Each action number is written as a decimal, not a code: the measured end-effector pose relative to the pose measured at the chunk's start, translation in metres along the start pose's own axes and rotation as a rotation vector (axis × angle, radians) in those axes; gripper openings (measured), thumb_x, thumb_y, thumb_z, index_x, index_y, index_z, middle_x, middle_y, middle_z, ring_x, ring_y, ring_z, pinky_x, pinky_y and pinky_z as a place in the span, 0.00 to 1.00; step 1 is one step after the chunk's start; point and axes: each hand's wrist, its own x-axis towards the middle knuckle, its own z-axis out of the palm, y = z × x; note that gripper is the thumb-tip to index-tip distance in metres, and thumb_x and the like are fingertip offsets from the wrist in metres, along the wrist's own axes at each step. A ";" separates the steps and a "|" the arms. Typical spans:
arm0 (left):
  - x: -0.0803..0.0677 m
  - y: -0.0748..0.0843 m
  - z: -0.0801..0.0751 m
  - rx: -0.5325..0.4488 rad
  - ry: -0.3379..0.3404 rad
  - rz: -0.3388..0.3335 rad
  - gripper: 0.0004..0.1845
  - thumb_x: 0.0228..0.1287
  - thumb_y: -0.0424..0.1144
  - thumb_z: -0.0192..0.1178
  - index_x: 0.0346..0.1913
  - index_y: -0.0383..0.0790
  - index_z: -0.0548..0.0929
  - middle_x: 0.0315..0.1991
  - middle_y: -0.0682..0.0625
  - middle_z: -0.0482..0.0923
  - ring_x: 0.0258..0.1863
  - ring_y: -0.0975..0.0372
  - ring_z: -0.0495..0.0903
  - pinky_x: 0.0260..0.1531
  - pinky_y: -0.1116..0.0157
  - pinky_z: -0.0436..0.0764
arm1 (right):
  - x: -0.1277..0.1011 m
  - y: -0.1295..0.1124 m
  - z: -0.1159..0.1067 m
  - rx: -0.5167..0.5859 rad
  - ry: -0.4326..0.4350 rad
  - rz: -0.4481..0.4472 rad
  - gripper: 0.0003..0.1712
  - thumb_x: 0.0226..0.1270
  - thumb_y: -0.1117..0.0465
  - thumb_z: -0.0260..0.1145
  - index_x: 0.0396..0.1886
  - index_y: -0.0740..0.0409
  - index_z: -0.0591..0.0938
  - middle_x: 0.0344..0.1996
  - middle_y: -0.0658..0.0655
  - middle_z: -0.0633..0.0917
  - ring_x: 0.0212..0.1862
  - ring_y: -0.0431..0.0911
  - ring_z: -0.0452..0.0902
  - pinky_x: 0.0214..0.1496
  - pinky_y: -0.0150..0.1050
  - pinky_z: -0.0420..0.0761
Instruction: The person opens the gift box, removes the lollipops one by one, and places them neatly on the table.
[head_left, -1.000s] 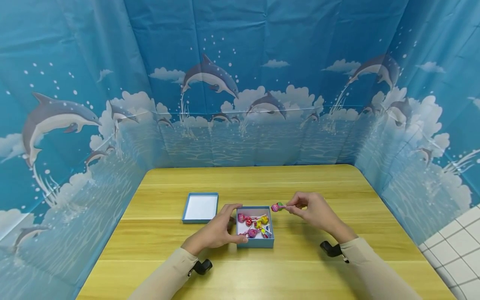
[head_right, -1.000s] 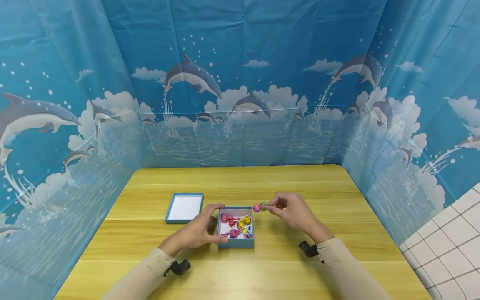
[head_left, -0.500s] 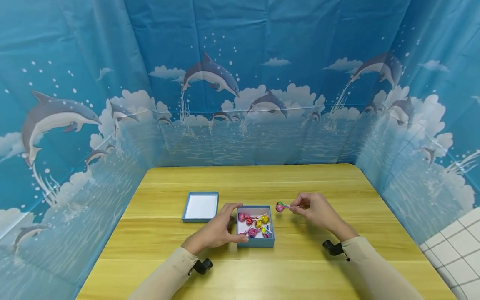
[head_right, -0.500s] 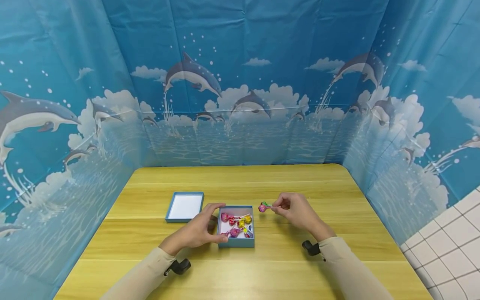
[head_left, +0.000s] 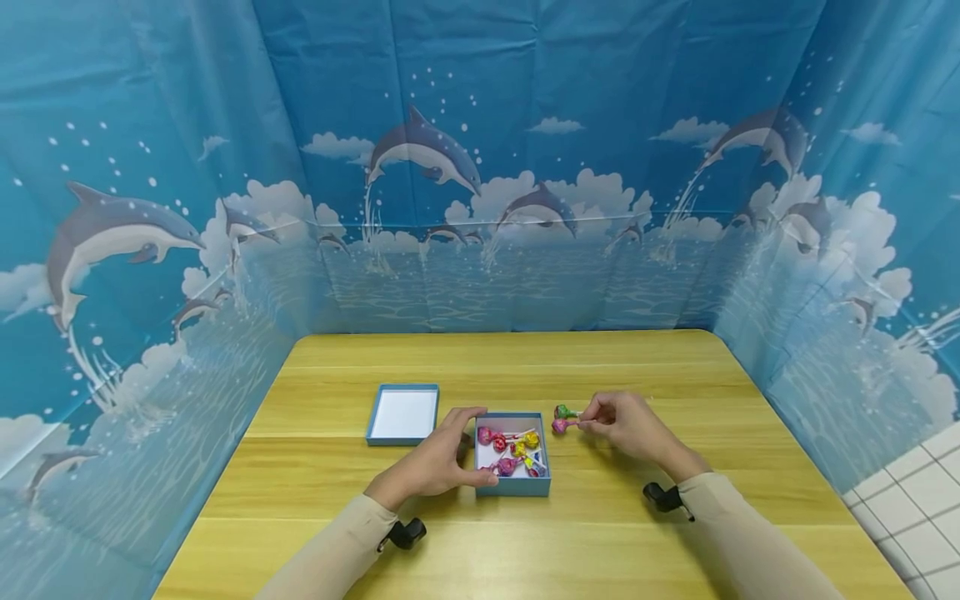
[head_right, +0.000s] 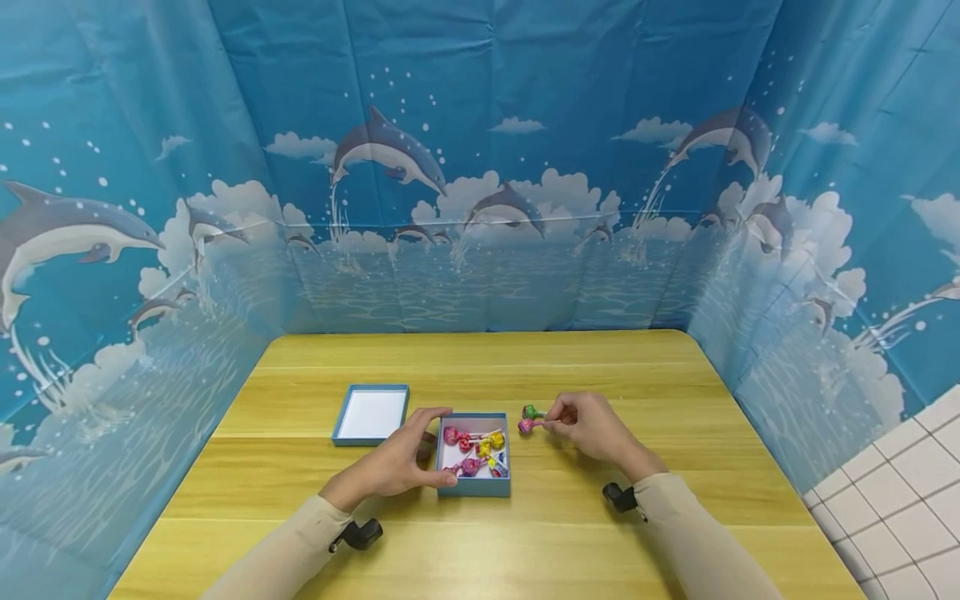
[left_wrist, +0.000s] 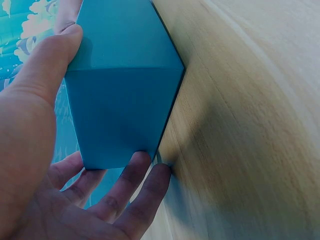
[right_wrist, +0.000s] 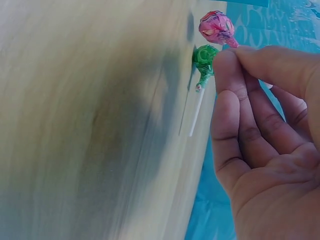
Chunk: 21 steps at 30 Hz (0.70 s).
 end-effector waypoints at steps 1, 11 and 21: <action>0.000 0.000 0.000 0.000 0.000 -0.001 0.60 0.73 0.61 0.82 0.96 0.49 0.56 0.91 0.43 0.62 0.77 0.50 0.80 0.79 0.41 0.81 | 0.000 0.000 0.001 0.001 -0.003 0.007 0.05 0.82 0.65 0.79 0.42 0.51 0.92 0.41 0.52 0.95 0.39 0.47 0.89 0.35 0.35 0.84; 0.001 0.000 0.001 0.004 0.006 0.000 0.60 0.73 0.59 0.82 0.95 0.51 0.57 0.91 0.43 0.61 0.78 0.49 0.79 0.81 0.41 0.80 | 0.001 0.007 0.005 -0.013 0.004 0.003 0.05 0.80 0.67 0.79 0.42 0.54 0.92 0.42 0.52 0.96 0.41 0.42 0.90 0.39 0.33 0.87; 0.001 -0.001 0.002 0.003 0.008 -0.003 0.60 0.73 0.60 0.82 0.96 0.49 0.57 0.91 0.44 0.61 0.77 0.50 0.80 0.78 0.42 0.82 | 0.000 0.009 0.008 -0.074 0.013 0.009 0.03 0.79 0.68 0.80 0.43 0.56 0.93 0.37 0.49 0.94 0.38 0.39 0.87 0.39 0.32 0.86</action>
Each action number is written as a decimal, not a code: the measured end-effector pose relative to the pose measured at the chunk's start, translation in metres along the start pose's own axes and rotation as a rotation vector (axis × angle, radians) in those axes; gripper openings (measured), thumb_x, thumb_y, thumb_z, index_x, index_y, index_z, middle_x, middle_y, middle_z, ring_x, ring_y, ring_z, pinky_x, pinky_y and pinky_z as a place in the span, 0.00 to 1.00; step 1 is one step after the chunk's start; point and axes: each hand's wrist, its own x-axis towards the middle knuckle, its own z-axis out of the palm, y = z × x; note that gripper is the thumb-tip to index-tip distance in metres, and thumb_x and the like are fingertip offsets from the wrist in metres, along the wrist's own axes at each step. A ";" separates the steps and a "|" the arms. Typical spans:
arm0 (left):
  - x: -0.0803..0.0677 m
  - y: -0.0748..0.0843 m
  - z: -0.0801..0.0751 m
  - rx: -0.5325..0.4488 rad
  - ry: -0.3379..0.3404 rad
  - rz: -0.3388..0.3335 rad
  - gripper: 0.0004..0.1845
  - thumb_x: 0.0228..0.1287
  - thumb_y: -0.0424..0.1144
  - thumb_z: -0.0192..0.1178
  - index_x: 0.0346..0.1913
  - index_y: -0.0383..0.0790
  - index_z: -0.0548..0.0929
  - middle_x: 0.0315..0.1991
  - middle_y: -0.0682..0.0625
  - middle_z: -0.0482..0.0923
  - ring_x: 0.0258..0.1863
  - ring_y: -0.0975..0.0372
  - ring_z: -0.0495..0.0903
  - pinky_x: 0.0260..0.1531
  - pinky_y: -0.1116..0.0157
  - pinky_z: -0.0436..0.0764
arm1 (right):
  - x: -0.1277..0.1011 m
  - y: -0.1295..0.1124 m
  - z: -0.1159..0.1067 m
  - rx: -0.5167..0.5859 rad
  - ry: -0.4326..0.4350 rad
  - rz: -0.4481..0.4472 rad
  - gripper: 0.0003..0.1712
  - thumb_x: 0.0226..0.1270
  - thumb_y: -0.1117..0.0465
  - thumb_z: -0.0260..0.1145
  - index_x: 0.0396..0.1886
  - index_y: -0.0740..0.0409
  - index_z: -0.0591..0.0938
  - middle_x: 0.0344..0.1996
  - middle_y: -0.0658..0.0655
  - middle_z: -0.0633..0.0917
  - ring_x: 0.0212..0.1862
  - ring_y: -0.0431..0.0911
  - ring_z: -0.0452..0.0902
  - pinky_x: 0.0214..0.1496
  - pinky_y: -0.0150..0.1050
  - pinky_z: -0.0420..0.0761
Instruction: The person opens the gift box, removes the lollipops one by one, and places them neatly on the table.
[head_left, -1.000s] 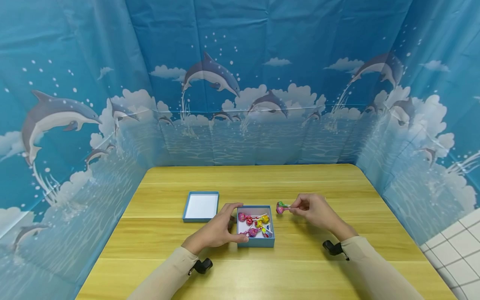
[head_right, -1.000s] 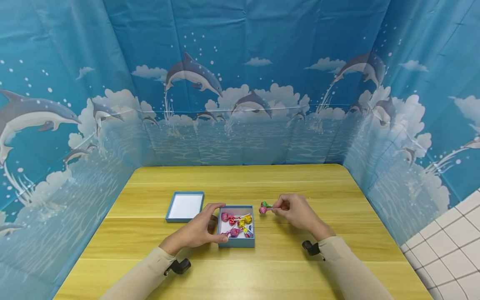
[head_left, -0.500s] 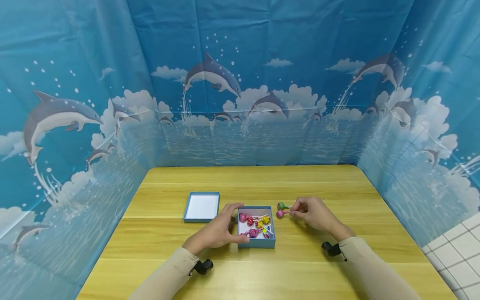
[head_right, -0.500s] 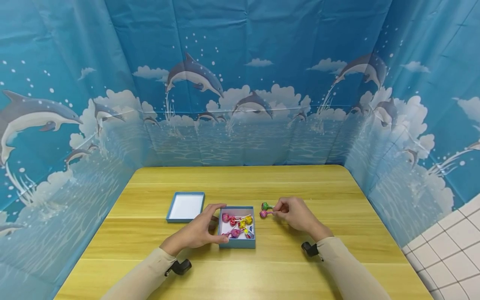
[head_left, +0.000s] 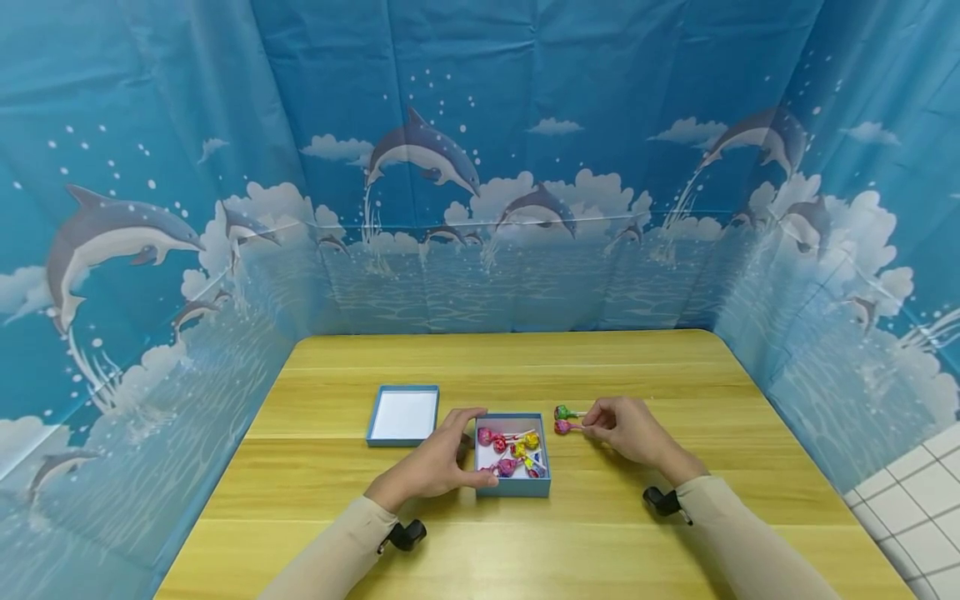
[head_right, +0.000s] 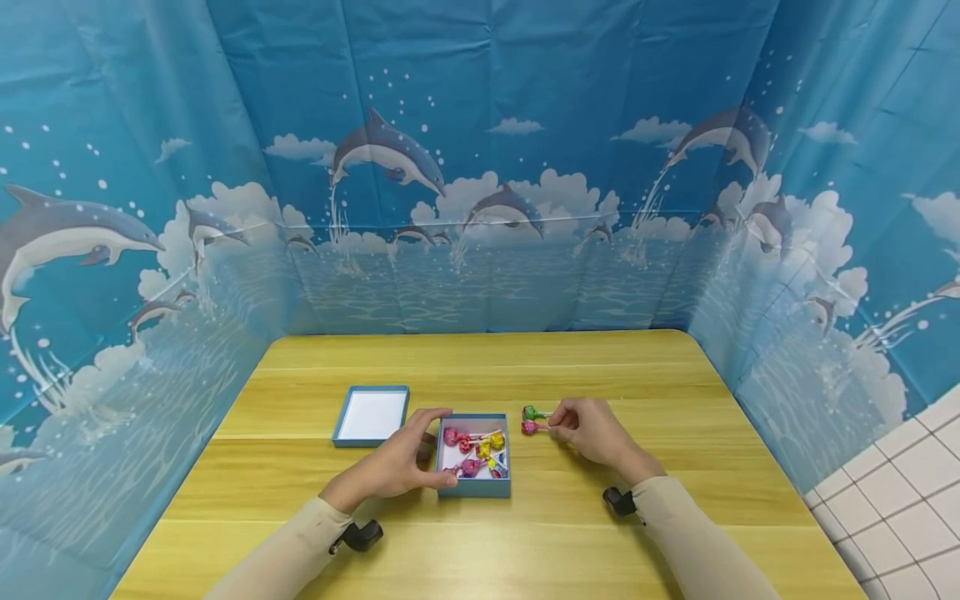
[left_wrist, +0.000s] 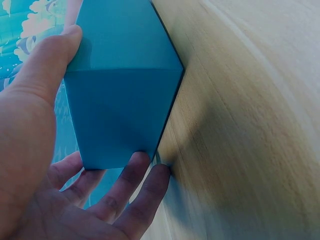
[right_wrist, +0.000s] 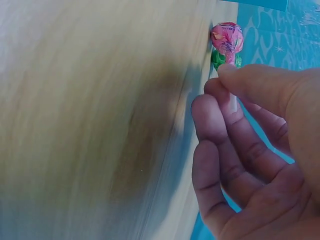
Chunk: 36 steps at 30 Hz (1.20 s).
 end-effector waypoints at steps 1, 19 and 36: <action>0.000 0.000 0.000 -0.004 0.000 -0.001 0.60 0.73 0.60 0.82 0.95 0.49 0.57 0.91 0.44 0.61 0.77 0.50 0.80 0.78 0.42 0.82 | 0.000 0.000 0.000 -0.007 0.001 0.002 0.04 0.79 0.68 0.80 0.43 0.56 0.93 0.36 0.49 0.93 0.37 0.39 0.86 0.39 0.32 0.86; -0.001 -0.001 0.000 -0.008 -0.001 0.005 0.60 0.74 0.60 0.82 0.96 0.49 0.56 0.91 0.43 0.61 0.77 0.49 0.80 0.77 0.42 0.83 | 0.004 -0.002 0.007 -0.160 0.076 -0.003 0.07 0.79 0.65 0.81 0.38 0.50 0.94 0.34 0.48 0.91 0.35 0.37 0.83 0.40 0.34 0.84; -0.002 0.002 -0.001 0.008 0.002 0.004 0.60 0.73 0.59 0.83 0.96 0.49 0.57 0.91 0.42 0.61 0.77 0.48 0.80 0.80 0.39 0.80 | 0.005 -0.003 0.008 -0.217 0.105 0.014 0.06 0.79 0.63 0.81 0.39 0.48 0.95 0.37 0.50 0.88 0.38 0.40 0.80 0.41 0.38 0.82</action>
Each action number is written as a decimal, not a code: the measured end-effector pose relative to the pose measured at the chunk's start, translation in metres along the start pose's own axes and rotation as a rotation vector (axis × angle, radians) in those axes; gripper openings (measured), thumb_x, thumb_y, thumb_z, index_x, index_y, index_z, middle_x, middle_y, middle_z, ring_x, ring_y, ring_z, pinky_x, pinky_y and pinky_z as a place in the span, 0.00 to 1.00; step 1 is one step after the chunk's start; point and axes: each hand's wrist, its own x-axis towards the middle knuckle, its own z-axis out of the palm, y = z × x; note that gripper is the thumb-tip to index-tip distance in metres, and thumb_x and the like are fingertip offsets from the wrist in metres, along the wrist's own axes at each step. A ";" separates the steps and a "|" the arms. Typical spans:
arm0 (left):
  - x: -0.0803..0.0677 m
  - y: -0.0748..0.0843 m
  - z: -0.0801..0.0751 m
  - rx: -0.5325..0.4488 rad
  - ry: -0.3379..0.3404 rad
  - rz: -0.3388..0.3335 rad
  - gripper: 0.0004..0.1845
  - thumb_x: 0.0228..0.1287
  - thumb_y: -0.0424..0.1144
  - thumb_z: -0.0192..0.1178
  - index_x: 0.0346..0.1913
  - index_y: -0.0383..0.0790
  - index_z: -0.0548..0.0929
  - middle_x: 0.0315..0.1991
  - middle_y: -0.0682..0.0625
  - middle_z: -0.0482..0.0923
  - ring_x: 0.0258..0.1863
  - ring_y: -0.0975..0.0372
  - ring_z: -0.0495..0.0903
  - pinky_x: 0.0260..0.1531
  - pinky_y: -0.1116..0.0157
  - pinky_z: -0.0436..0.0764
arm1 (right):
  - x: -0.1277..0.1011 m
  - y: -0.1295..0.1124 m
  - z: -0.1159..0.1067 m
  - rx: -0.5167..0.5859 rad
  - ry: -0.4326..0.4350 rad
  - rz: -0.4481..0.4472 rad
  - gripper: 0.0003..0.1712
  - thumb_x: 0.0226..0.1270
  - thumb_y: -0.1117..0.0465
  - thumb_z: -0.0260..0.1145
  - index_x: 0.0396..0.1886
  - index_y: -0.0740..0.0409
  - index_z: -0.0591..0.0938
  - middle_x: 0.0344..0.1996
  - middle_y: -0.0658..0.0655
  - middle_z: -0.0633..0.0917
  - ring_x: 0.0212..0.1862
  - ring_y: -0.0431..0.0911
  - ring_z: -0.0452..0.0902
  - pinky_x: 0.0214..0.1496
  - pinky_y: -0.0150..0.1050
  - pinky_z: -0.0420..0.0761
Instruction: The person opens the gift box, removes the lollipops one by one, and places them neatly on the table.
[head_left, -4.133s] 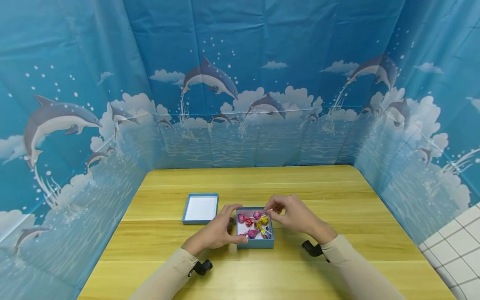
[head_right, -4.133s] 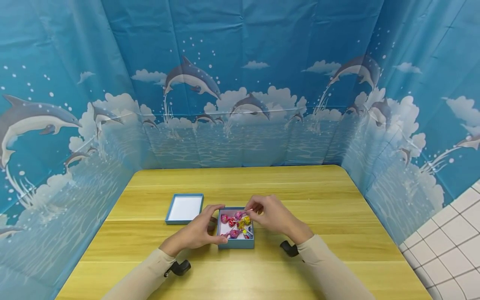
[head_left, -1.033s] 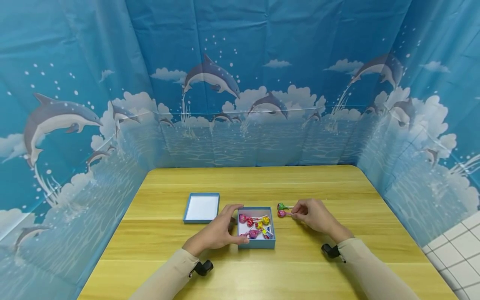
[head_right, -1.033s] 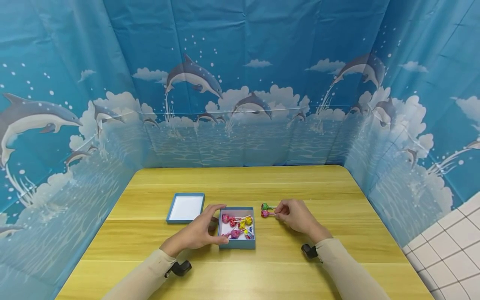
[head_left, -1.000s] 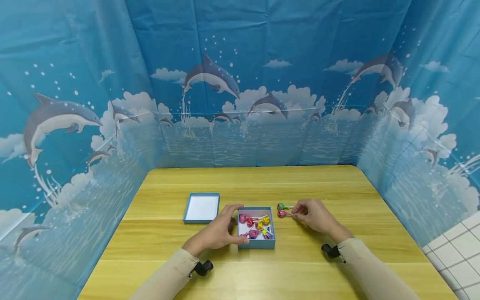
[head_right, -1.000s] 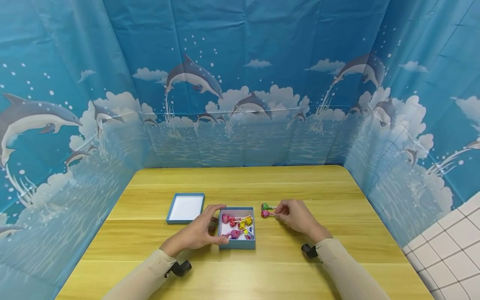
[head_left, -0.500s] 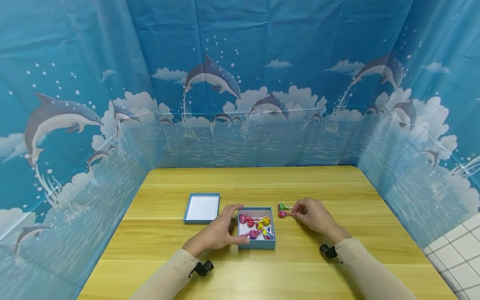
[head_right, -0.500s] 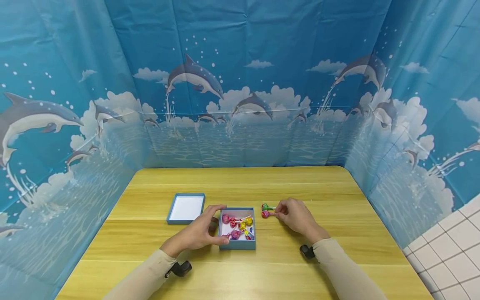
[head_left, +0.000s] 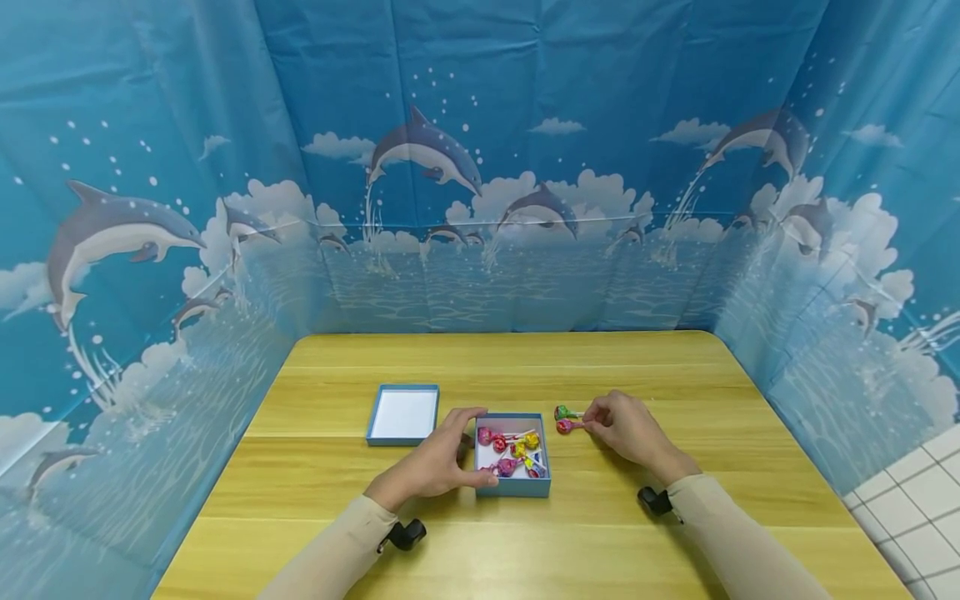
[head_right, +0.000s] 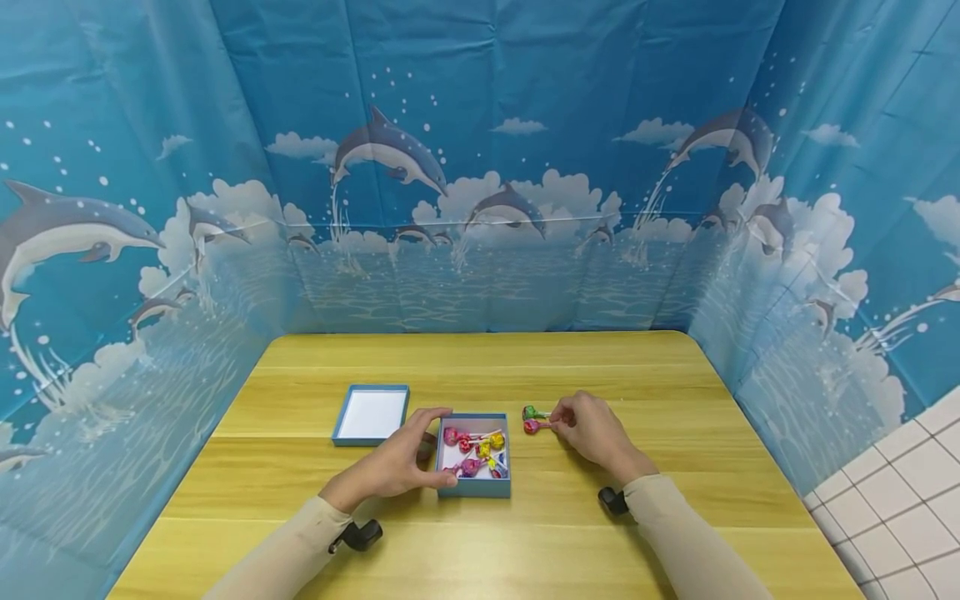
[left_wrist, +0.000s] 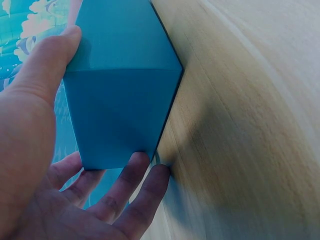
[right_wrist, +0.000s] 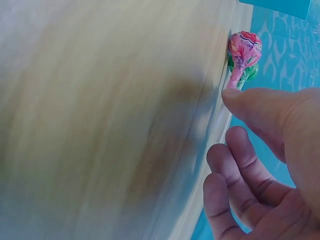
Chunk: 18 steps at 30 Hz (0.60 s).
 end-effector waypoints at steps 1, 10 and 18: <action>0.000 0.000 0.000 0.000 -0.001 0.000 0.60 0.73 0.58 0.83 0.96 0.49 0.57 0.91 0.42 0.61 0.77 0.48 0.80 0.80 0.39 0.80 | 0.000 0.000 0.000 0.001 0.000 0.001 0.06 0.79 0.63 0.81 0.39 0.49 0.95 0.37 0.50 0.89 0.38 0.40 0.80 0.42 0.38 0.82; 0.001 -0.002 0.000 -0.005 0.000 0.003 0.59 0.73 0.59 0.82 0.95 0.50 0.57 0.90 0.43 0.62 0.77 0.50 0.80 0.80 0.41 0.81 | -0.002 0.002 -0.003 0.009 0.022 0.018 0.03 0.79 0.62 0.82 0.41 0.51 0.95 0.38 0.52 0.88 0.38 0.40 0.81 0.41 0.37 0.82; 0.002 -0.003 0.000 -0.009 -0.002 0.006 0.60 0.74 0.60 0.82 0.96 0.49 0.57 0.91 0.43 0.61 0.77 0.50 0.80 0.80 0.41 0.81 | -0.002 0.000 -0.006 0.001 0.033 0.000 0.03 0.78 0.62 0.82 0.41 0.52 0.95 0.38 0.51 0.88 0.39 0.40 0.81 0.44 0.40 0.84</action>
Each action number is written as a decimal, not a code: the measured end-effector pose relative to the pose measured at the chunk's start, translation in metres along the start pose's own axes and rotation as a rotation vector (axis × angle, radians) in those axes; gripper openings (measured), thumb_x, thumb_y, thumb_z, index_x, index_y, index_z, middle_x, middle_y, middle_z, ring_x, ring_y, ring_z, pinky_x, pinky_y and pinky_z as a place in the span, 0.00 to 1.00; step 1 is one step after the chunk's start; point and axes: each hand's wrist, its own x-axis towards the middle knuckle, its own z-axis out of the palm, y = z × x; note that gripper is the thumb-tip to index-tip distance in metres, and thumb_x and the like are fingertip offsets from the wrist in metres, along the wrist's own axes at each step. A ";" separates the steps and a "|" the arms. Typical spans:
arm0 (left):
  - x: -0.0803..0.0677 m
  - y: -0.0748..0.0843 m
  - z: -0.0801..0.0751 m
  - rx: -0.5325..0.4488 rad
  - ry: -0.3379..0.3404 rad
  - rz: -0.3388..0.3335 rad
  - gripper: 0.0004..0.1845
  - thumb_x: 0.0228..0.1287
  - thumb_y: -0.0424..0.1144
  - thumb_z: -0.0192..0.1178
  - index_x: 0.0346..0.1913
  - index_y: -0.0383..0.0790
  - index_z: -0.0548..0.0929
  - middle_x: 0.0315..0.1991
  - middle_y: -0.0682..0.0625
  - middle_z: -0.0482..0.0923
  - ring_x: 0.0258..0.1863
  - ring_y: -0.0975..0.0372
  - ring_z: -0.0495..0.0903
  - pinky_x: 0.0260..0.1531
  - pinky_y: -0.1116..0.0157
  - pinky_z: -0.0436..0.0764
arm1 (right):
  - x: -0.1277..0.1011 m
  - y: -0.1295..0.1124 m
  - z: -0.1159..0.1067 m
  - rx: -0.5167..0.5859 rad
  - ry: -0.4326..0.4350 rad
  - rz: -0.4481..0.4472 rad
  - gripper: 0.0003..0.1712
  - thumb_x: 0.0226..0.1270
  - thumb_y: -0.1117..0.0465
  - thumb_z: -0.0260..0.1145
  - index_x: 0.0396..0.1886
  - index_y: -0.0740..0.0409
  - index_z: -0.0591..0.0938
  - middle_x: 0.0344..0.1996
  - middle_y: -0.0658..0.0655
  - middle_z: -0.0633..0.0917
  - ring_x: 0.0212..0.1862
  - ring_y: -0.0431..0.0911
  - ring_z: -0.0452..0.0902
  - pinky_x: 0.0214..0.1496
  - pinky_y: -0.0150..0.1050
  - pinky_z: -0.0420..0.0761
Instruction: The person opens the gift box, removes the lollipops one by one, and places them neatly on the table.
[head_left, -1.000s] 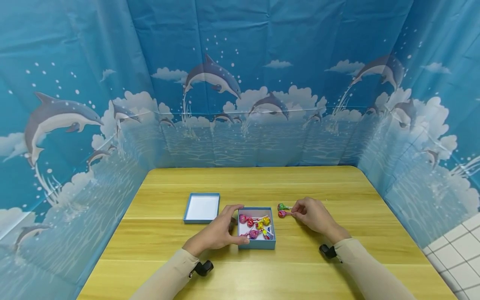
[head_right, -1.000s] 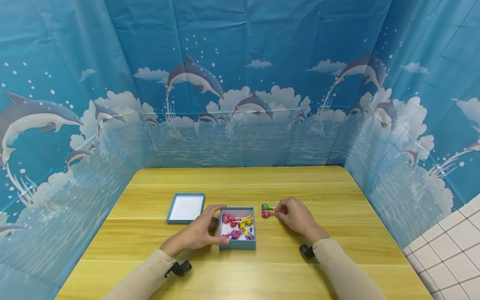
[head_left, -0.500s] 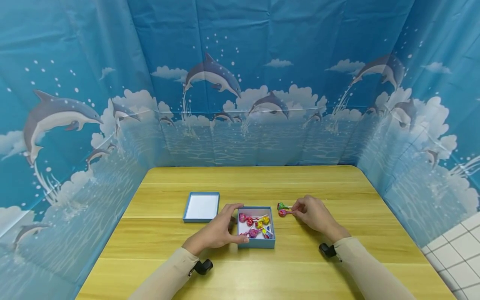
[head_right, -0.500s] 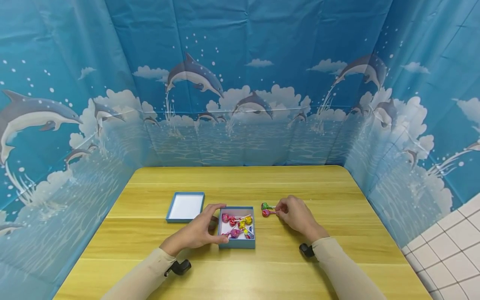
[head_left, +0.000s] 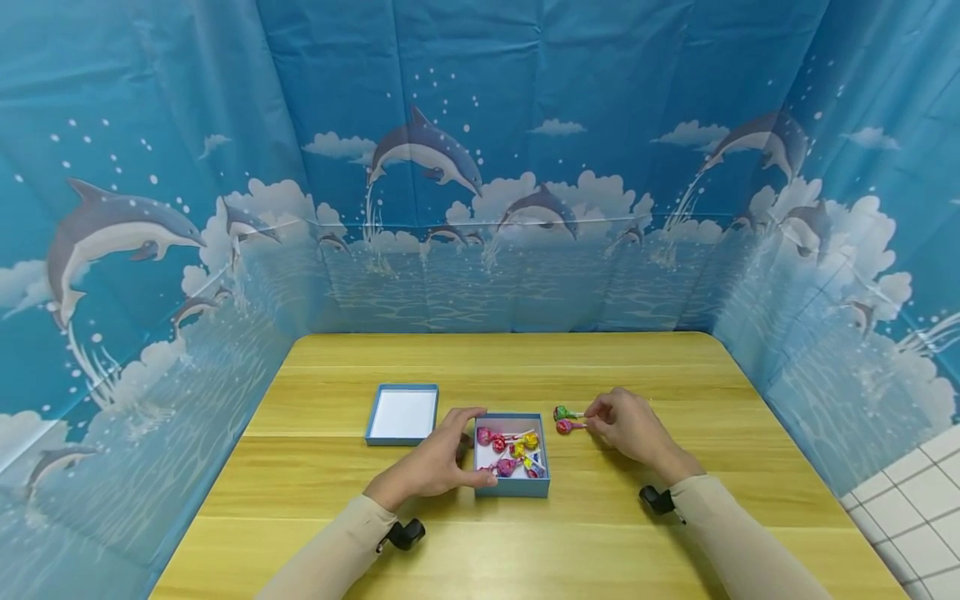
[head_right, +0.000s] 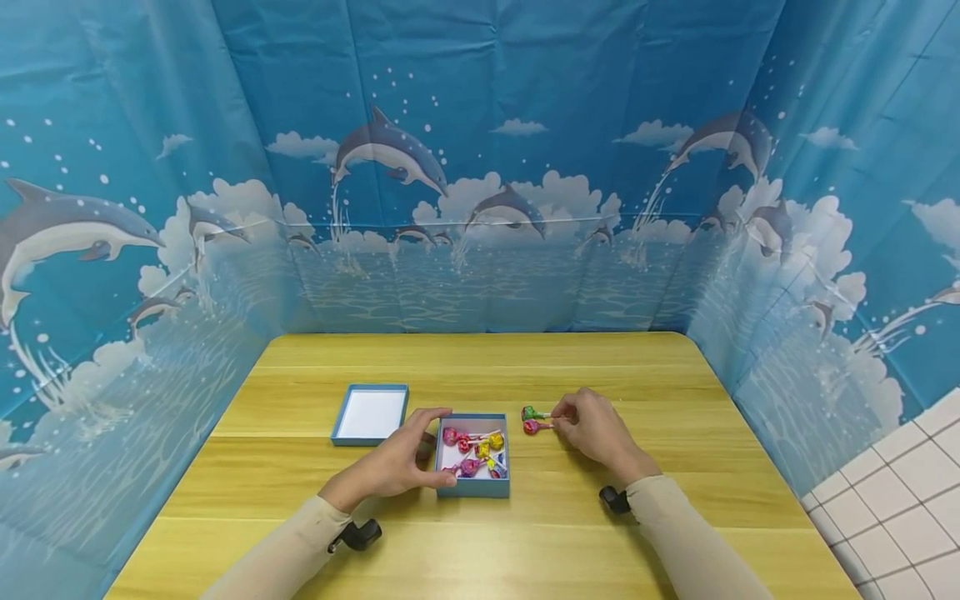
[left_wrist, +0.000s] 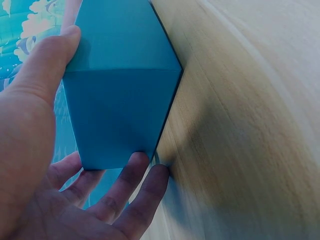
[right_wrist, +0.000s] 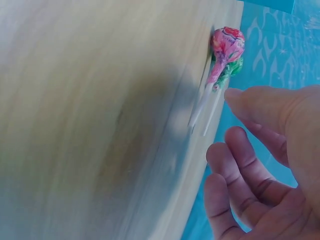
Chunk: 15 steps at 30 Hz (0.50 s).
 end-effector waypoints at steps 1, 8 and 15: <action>0.000 0.000 0.000 -0.003 -0.001 -0.001 0.60 0.74 0.60 0.82 0.96 0.49 0.57 0.91 0.43 0.61 0.77 0.49 0.80 0.80 0.41 0.81 | 0.000 -0.001 0.000 0.000 -0.001 -0.001 0.03 0.78 0.62 0.82 0.41 0.51 0.95 0.39 0.51 0.88 0.39 0.40 0.81 0.44 0.40 0.84; 0.000 -0.001 0.000 -0.010 -0.003 -0.003 0.60 0.74 0.60 0.82 0.96 0.49 0.56 0.92 0.43 0.60 0.78 0.49 0.80 0.80 0.41 0.81 | -0.001 -0.010 -0.001 0.005 -0.001 -0.009 0.04 0.79 0.63 0.81 0.41 0.50 0.95 0.40 0.52 0.89 0.42 0.42 0.84 0.46 0.42 0.86; -0.001 0.000 0.000 -0.002 0.000 -0.002 0.60 0.74 0.60 0.82 0.96 0.50 0.56 0.92 0.43 0.60 0.78 0.49 0.80 0.80 0.41 0.80 | 0.000 -0.016 0.000 0.014 -0.012 -0.018 0.02 0.78 0.63 0.82 0.42 0.52 0.95 0.41 0.53 0.89 0.42 0.44 0.85 0.46 0.42 0.88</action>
